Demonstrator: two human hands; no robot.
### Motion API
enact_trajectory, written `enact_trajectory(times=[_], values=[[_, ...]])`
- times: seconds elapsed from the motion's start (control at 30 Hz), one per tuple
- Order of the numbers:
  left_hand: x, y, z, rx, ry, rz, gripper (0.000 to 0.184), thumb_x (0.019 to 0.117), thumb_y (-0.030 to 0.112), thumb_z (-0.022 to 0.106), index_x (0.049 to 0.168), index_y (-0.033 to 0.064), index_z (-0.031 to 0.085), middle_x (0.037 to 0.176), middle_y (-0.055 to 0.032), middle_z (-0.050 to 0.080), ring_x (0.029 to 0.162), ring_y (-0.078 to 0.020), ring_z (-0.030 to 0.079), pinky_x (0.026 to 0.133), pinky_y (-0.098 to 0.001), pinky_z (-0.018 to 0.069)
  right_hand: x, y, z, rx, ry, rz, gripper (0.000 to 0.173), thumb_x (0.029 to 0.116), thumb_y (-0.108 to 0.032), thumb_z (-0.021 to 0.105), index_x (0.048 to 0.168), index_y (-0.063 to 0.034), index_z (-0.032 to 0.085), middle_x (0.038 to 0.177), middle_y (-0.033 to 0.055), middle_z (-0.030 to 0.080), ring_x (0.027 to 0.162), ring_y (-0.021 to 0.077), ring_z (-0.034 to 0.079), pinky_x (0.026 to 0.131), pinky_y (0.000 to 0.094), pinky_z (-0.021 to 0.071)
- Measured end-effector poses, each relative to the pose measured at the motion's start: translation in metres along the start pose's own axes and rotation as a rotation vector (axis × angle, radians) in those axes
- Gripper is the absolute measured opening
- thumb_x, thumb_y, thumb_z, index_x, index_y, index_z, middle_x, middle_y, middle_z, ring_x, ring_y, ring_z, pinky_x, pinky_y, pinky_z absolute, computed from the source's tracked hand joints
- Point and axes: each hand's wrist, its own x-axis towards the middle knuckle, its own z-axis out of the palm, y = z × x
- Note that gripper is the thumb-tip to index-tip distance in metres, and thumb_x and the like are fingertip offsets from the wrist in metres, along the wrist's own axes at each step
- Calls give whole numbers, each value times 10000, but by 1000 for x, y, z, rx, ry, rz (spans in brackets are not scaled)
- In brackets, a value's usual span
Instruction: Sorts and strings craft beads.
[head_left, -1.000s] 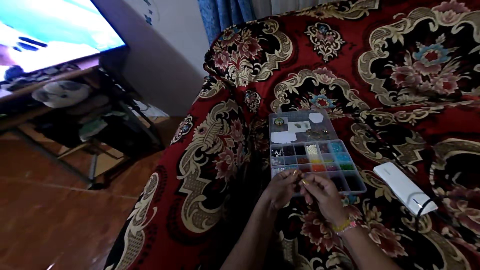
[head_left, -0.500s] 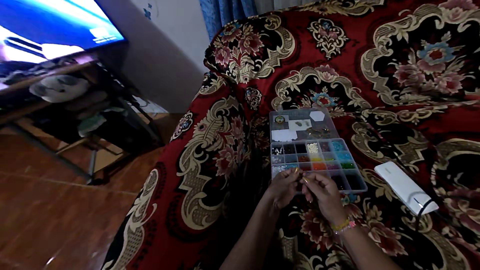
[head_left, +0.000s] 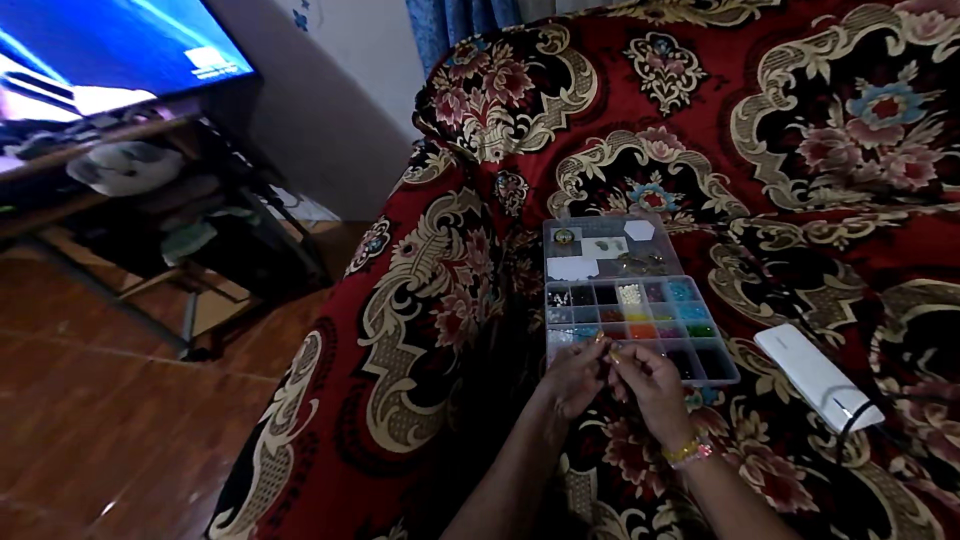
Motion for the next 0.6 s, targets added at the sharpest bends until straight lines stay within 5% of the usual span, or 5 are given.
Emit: enact_trajectory(times=[0.37, 0.6], values=[[1, -1, 0, 108, 1, 50, 232, 1100, 133, 412, 1067, 37, 620, 870, -20, 687, 755, -95, 666, 730, -269, 575, 0, 1, -1, -8, -3, 2, 137, 943, -90, 565, 893, -38, 681, 654, -54, 653, 503, 19, 583, 482, 176, 511], [2, 0, -2, 221, -14, 207, 184, 1052, 50, 491, 945, 55, 641, 875, -6, 701, 804, -85, 672, 795, -275, 571, 2, 3, -3, 45, -23, 31, 172, 988, -81, 529, 918, -21, 674, 681, -30, 669, 527, 36, 600, 507, 193, 531]])
